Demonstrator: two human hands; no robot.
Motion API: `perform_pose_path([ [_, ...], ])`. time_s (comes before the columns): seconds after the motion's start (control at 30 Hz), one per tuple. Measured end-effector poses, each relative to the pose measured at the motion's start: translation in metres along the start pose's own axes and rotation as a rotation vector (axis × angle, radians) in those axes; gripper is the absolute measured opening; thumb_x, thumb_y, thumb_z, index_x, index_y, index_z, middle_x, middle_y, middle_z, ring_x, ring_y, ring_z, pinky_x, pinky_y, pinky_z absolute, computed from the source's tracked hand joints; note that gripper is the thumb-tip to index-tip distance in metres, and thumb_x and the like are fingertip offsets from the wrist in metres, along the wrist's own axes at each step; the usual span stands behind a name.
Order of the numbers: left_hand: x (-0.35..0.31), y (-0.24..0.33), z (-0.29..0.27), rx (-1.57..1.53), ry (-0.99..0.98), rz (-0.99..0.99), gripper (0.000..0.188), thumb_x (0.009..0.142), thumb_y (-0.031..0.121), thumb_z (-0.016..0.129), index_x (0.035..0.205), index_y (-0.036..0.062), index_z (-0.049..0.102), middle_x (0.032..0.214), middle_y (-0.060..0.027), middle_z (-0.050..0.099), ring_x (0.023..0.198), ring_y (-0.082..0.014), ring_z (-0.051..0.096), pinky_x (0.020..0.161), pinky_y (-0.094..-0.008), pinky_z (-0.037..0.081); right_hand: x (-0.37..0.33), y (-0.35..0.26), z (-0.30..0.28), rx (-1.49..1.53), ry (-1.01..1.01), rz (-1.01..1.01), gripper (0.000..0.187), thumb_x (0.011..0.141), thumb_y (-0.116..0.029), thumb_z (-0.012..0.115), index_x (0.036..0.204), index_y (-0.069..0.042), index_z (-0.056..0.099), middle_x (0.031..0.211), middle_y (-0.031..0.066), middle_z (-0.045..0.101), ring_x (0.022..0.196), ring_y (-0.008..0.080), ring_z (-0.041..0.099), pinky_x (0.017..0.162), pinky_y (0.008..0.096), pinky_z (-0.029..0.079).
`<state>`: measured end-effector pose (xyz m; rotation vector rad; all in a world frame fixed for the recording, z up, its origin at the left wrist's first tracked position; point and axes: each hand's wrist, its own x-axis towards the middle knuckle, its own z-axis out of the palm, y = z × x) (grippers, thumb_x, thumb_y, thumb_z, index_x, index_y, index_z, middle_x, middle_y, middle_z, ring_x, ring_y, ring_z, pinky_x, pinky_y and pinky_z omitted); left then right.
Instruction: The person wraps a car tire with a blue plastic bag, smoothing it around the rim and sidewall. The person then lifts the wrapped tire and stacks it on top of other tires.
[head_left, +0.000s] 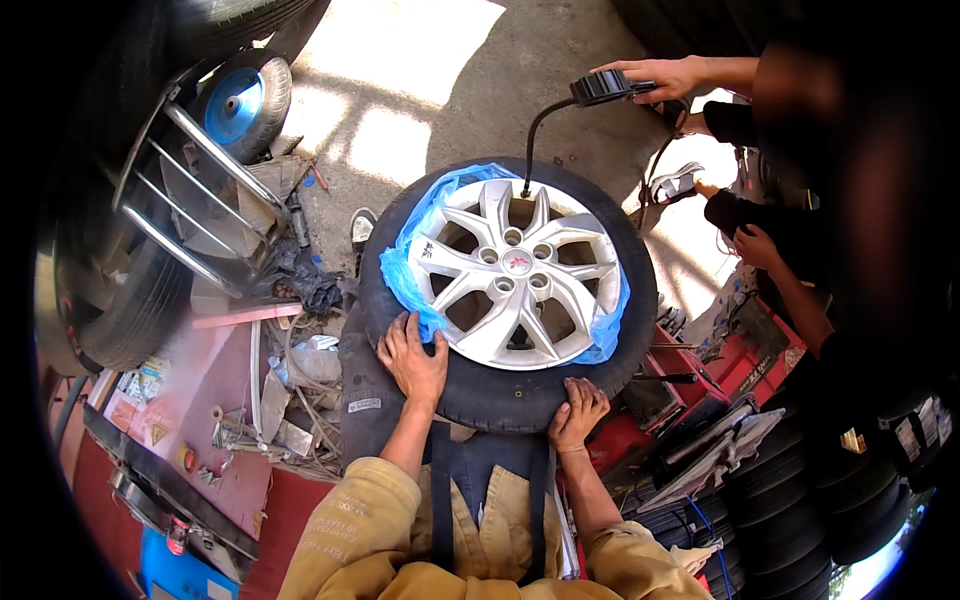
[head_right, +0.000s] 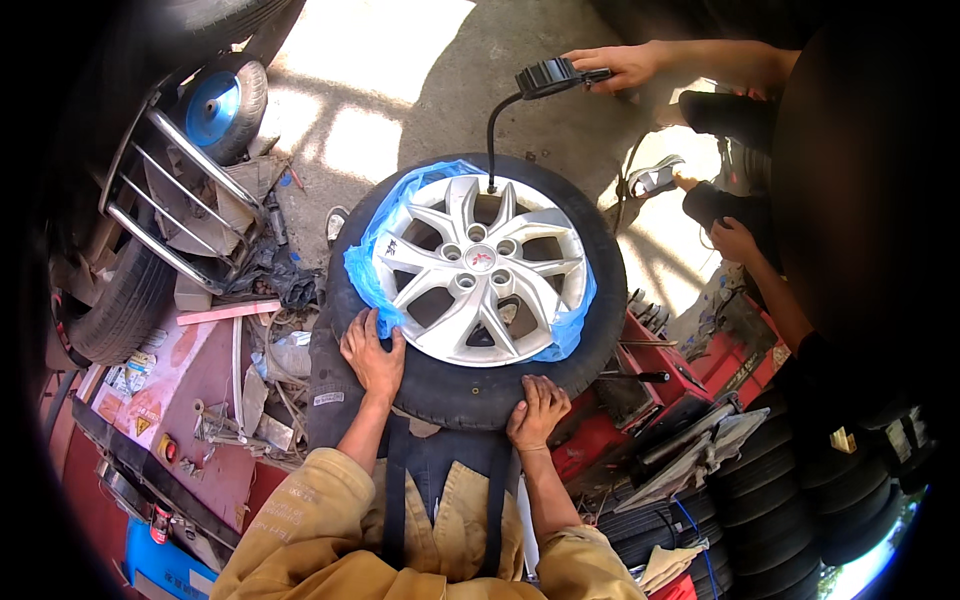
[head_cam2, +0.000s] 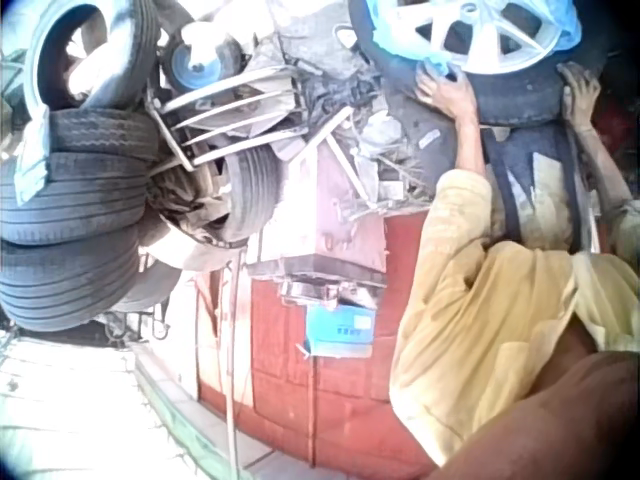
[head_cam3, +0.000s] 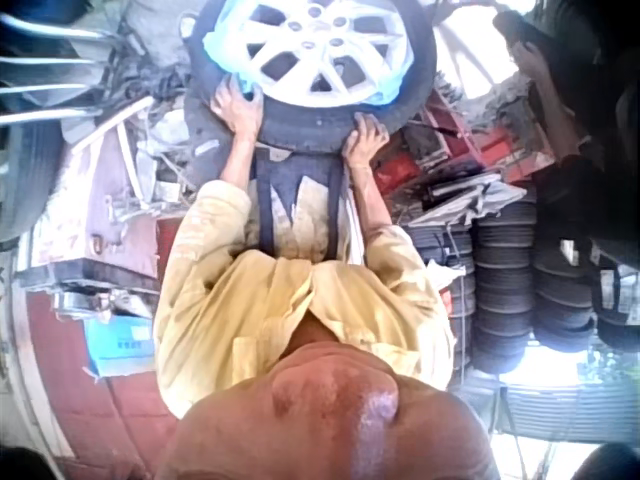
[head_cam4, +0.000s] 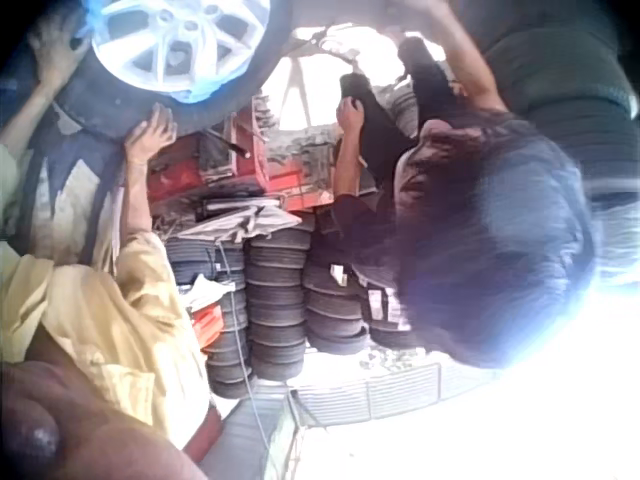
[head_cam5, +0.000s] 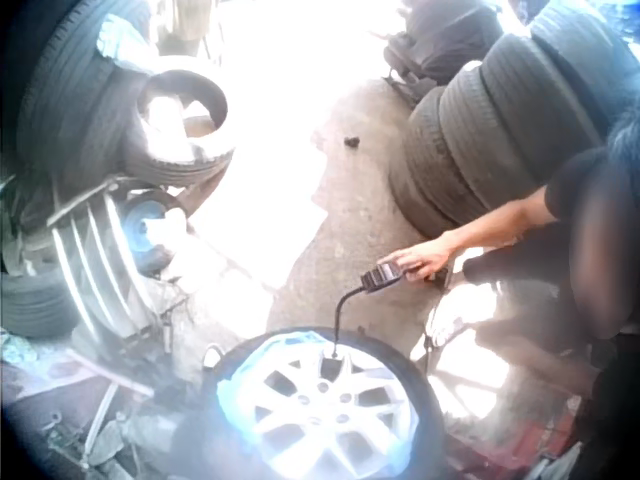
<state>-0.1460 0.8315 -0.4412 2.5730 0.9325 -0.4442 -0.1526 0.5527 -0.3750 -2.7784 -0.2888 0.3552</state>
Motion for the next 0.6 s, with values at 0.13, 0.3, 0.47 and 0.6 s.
perform_pose_path([
  [0.13, 0.003, 0.002, -0.001, -0.014, -0.013, 0.019, 0.052, 0.084, 0.027, 0.069, 0.130, 0.0075, 0.057, 0.134, -0.0118, 0.054, 0.129, -0.0302, 0.047, 0.112, -0.0523, 0.026, -0.003, 0.001, -0.001, -0.021, -0.041, 0.023, 0.040, 0.095, -0.026, 0.041, 0.124, -0.007, 0.061, 0.123, 0.0102, 0.061, 0.120, 0.0298, 0.052, 0.105, 0.0489, 0.030],
  [0.3, -0.004, -0.003, 0.004, 0.015, -0.049, -0.012, 0.050, 0.084, 0.027, 0.067, 0.129, 0.0073, 0.057, 0.134, -0.0129, 0.053, 0.128, -0.0304, 0.048, 0.113, -0.0549, 0.026, -0.009, 0.002, 0.009, -0.015, -0.060, 0.013, 0.042, 0.098, -0.030, 0.037, 0.121, -0.004, 0.060, 0.121, 0.0130, 0.062, 0.119, 0.0319, 0.052, 0.106, 0.0482, 0.029],
  [0.47, -0.003, -0.008, 0.011, -0.003, -0.014, 0.006, 0.050, 0.085, 0.026, 0.068, 0.130, 0.0074, 0.056, 0.133, -0.0121, 0.054, 0.129, -0.0306, 0.047, 0.113, -0.0538, 0.026, -0.012, 0.007, 0.019, -0.013, -0.030, 0.004, 0.041, 0.097, -0.029, 0.039, 0.121, -0.004, 0.061, 0.121, 0.0127, 0.062, 0.119, 0.0318, 0.052, 0.106, 0.0481, 0.029],
  [0.6, -0.005, -0.011, 0.015, 0.010, -0.024, 0.030, 0.050, 0.086, 0.026, 0.068, 0.131, 0.0085, 0.056, 0.134, -0.0132, 0.053, 0.130, -0.0315, 0.046, 0.113, -0.0536, 0.026, -0.015, 0.006, 0.019, 0.008, -0.032, 0.026, 0.041, 0.095, -0.029, 0.043, 0.123, -0.007, 0.062, 0.124, 0.0104, 0.060, 0.122, 0.0288, 0.051, 0.106, 0.0487, 0.028],
])
